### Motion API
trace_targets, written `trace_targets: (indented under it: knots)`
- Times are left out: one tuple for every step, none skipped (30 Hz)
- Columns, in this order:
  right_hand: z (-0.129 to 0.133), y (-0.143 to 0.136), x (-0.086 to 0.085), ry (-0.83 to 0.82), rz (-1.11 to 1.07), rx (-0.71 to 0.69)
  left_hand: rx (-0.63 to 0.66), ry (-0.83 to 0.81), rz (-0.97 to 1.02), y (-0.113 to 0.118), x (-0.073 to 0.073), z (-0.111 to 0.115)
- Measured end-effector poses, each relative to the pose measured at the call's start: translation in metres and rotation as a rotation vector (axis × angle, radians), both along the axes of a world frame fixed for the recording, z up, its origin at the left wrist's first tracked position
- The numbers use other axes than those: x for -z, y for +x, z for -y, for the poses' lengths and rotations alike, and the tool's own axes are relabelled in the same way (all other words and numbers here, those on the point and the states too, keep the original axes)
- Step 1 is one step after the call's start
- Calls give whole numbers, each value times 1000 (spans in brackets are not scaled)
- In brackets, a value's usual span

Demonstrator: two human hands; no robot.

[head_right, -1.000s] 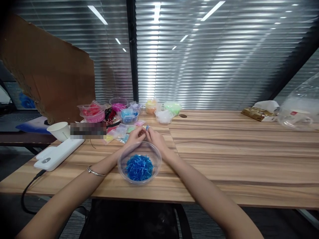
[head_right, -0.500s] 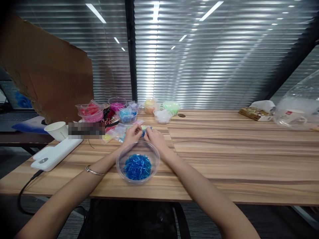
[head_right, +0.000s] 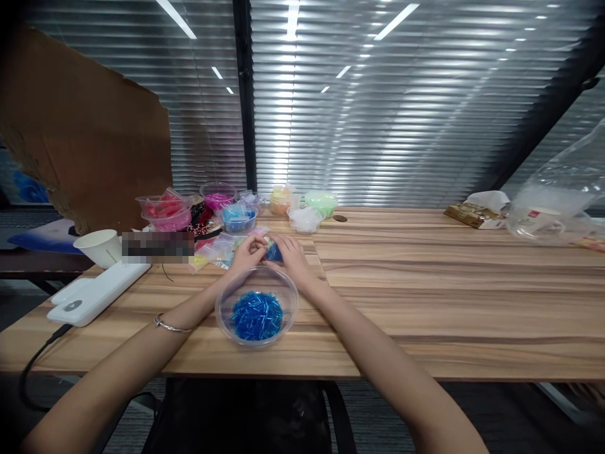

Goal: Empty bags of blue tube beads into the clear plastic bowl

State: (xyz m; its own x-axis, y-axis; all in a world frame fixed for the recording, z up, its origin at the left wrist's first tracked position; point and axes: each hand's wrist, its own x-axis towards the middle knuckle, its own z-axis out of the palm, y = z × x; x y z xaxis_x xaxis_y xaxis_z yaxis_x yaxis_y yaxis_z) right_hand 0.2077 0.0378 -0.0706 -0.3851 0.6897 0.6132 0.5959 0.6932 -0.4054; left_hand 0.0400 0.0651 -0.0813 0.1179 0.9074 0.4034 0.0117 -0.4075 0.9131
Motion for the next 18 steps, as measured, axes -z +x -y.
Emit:
trace_targets:
  knots:
    - [0,0,-1,-9,-42,-11,13,-17,22,0,-1,1]
    - [0,0,-2,-19,-80,-18,26,-35,45,0,-3,2]
    - [1,0,-3,-29,-111,-18,39,-52,66,0,-4,3]
    - [2,0,-4,-41,-136,-17,52,-70,87,0,-5,4]
    - [3,-1,-6,-57,-162,-14,65,-88,107,0,-6,5]
    - [5,-1,-8,-76,-192,-14,78,-105,126,-1,-7,5]
    - [7,-1,-9,-97,-222,-14,91,-120,144,-1,-7,6]
    - [9,-1,-11,-118,-249,-15,104,-134,161,-2,-8,6]
    - [11,-1,-13,-139,-277,-14,118,-146,178,-3,-8,6]
    - [12,-2,-14,-159,-305,-10,132,-157,195,-3,-8,6]
    - [12,-2,-15,-177,-335,-4,144,-167,212,-4,-8,6]
    - [12,-2,-15,-195,-365,2,152,-176,228,-5,-8,5]
    - [11,-2,-15,-216,-398,5,156,-185,245,-6,-8,5]
    - [9,-2,-14,-239,-430,3,153,-192,260,-6,-7,4]
    - [7,-2,-14,-264,-459,-4,145,-199,275,-7,-7,3]
    - [5,0,-15,-292,-484,-15,133,-207,289,-7,-7,2]
    - [4,1,-17,-321,-505,-30,119,-214,302,-7,-7,1]
    - [3,4,-20,-347,-519,-45,104,-222,313,-7,-6,0]
